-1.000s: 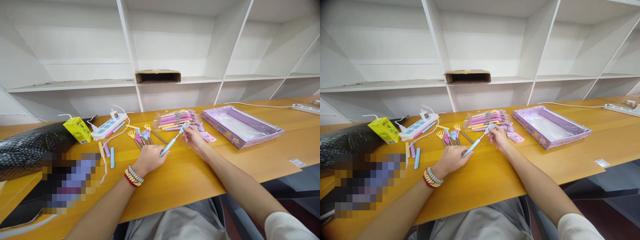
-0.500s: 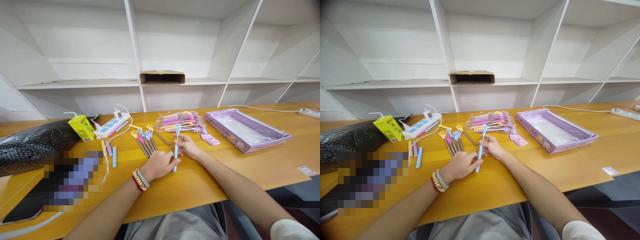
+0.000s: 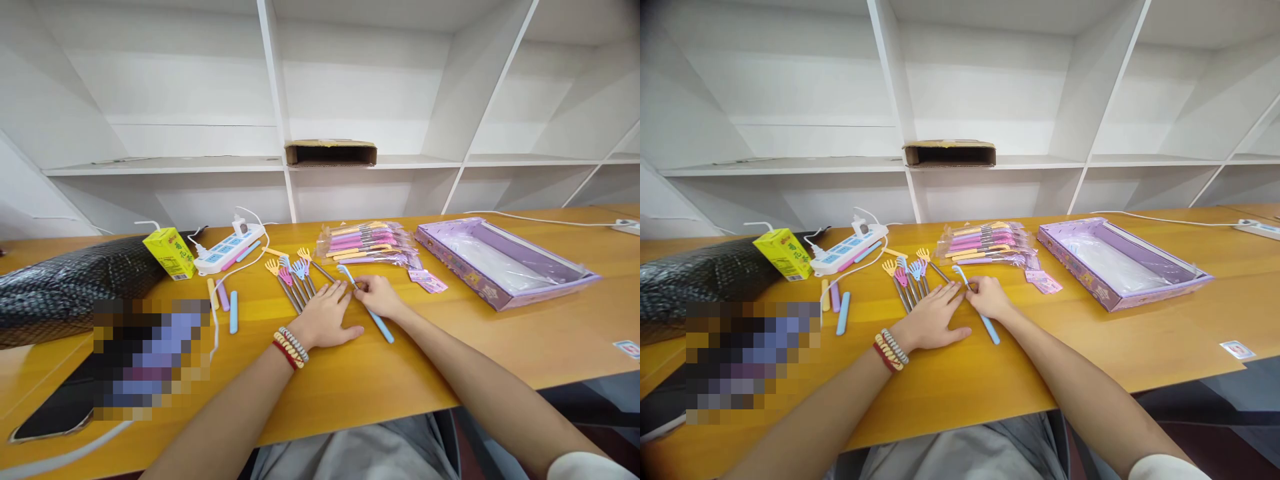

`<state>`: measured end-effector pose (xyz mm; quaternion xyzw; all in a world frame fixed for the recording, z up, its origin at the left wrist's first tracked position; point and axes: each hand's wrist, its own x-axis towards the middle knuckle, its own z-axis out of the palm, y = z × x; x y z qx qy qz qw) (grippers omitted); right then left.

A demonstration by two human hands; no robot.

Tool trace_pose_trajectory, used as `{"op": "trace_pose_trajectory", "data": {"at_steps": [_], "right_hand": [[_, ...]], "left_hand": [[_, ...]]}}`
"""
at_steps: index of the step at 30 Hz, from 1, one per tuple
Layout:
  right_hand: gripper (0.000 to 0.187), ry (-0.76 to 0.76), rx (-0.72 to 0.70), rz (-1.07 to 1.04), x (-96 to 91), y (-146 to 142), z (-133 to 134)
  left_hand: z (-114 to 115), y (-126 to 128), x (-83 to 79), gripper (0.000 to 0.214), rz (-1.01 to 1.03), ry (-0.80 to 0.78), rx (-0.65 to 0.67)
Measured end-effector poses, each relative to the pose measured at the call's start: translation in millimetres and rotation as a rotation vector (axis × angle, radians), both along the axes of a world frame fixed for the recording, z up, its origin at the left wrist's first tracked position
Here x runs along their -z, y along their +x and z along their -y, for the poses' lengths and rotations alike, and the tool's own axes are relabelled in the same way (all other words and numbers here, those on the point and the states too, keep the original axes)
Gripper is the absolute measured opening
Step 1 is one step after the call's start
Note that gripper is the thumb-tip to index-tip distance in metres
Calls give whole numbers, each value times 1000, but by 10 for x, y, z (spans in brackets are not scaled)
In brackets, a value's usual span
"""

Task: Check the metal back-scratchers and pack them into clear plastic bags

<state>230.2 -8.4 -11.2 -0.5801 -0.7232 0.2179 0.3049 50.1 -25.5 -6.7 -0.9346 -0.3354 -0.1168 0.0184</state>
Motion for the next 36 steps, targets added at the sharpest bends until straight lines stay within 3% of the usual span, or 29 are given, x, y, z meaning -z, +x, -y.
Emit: {"op": "trace_pose_trajectory", "data": {"at_steps": [7, 18, 23, 27, 31, 36], "right_hand": [[23, 71, 11, 221, -27, -45, 58], [29, 58, 31, 270, 4, -90, 76], [29, 37, -3, 284, -54, -100, 107], [35, 24, -42, 312, -67, -74, 138], [40, 13, -70, 308, -97, -8, 173], [33, 71, 72, 239, -364, 403, 41]], "left_hand": [[58, -79, -107, 64, 9, 26, 0], [108, -176, -215, 38, -130, 98, -79], [125, -143, -251, 31, -76, 123, -100], [163, -80, -207, 34, -1, 116, 6], [155, -49, -104, 50, 36, 46, 74], [132, -80, -74, 54, 31, -15, 64]]}}
